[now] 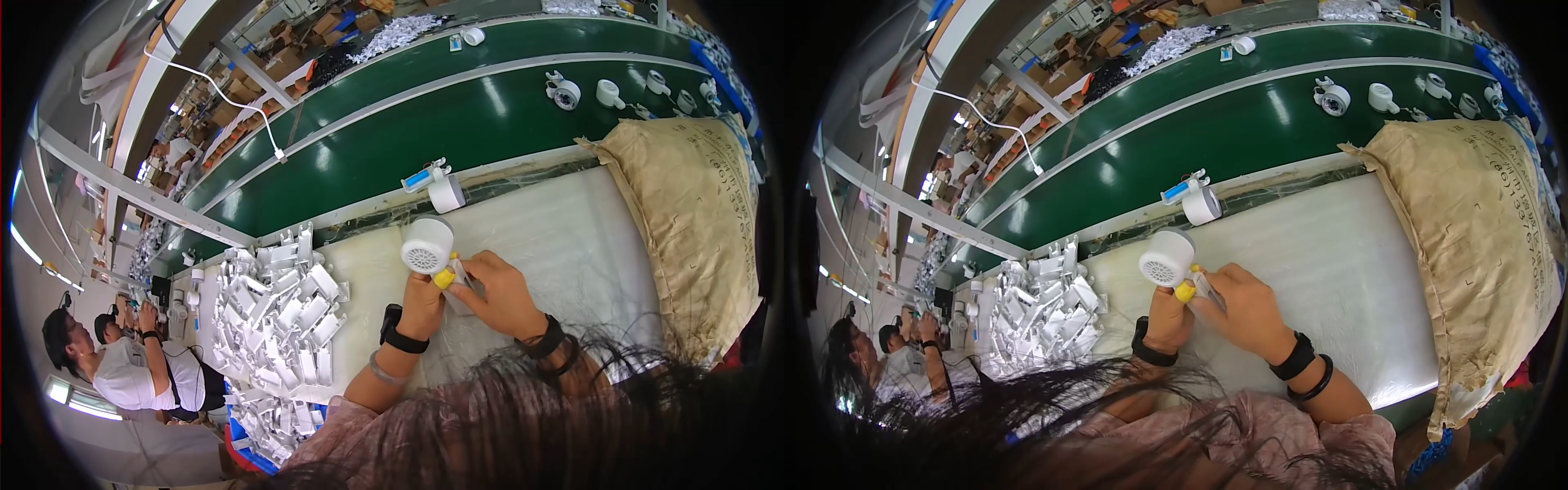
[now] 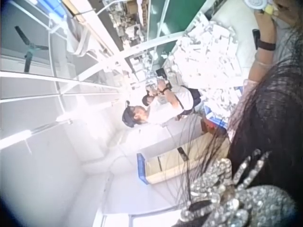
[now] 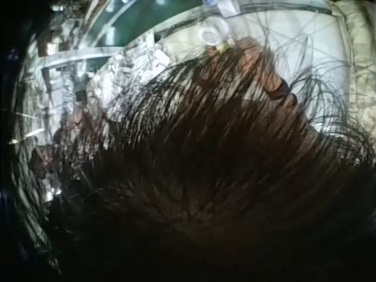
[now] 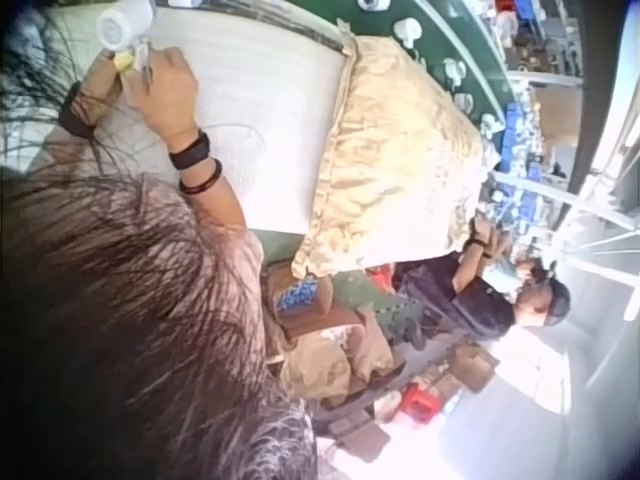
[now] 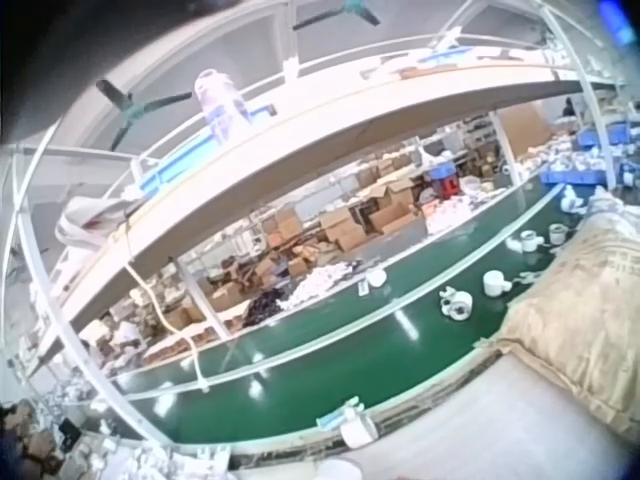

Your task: The person assembles small fans by picking up a motor and a battery compartment, connecting the wires, and fitting the motor into the housing. They then press a fan blade onto the motor shaft and place the completed unit onto the conveyor belt.

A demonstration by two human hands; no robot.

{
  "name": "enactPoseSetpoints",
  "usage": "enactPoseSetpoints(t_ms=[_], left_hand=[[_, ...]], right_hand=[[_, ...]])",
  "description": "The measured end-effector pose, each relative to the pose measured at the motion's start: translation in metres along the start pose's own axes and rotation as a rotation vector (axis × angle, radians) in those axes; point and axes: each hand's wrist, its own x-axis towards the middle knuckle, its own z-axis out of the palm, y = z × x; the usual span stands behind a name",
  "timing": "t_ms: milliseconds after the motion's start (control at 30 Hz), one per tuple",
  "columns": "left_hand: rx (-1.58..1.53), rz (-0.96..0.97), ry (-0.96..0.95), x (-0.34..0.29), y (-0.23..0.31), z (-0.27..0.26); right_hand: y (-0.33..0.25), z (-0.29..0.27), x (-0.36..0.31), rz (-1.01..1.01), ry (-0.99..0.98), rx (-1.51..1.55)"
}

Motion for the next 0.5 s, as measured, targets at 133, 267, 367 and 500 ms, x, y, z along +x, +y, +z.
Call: enactPoseSetpoints(t_ms=[133, 267, 367, 500], left_hand=[[0.022, 0.057, -0.060, -0.0015, 0.0031, -0.0024], [0.019, 0.085, -0.074, -0.0032, 0.0070, 0.0024], [0.058, 0.053, -0.035, -0.0011, 0.0054, -0.0016], [0.021, 0.046, 0.028, 0.0000, 0.0045, -0.0044]], right_hand=[[-0.0019, -0.0017, -0.0003, 0.148, -0.149, 0.080], [-0.0046, -0.0044, -0.0003, 0.107, -0.131, 0.049], [-0.0036, 0.0024, -0.0042, 0.141, -0.118, 0.068], [-0.0059, -0.0050, 0.0010, 0.241, -0.276, 0.174]])
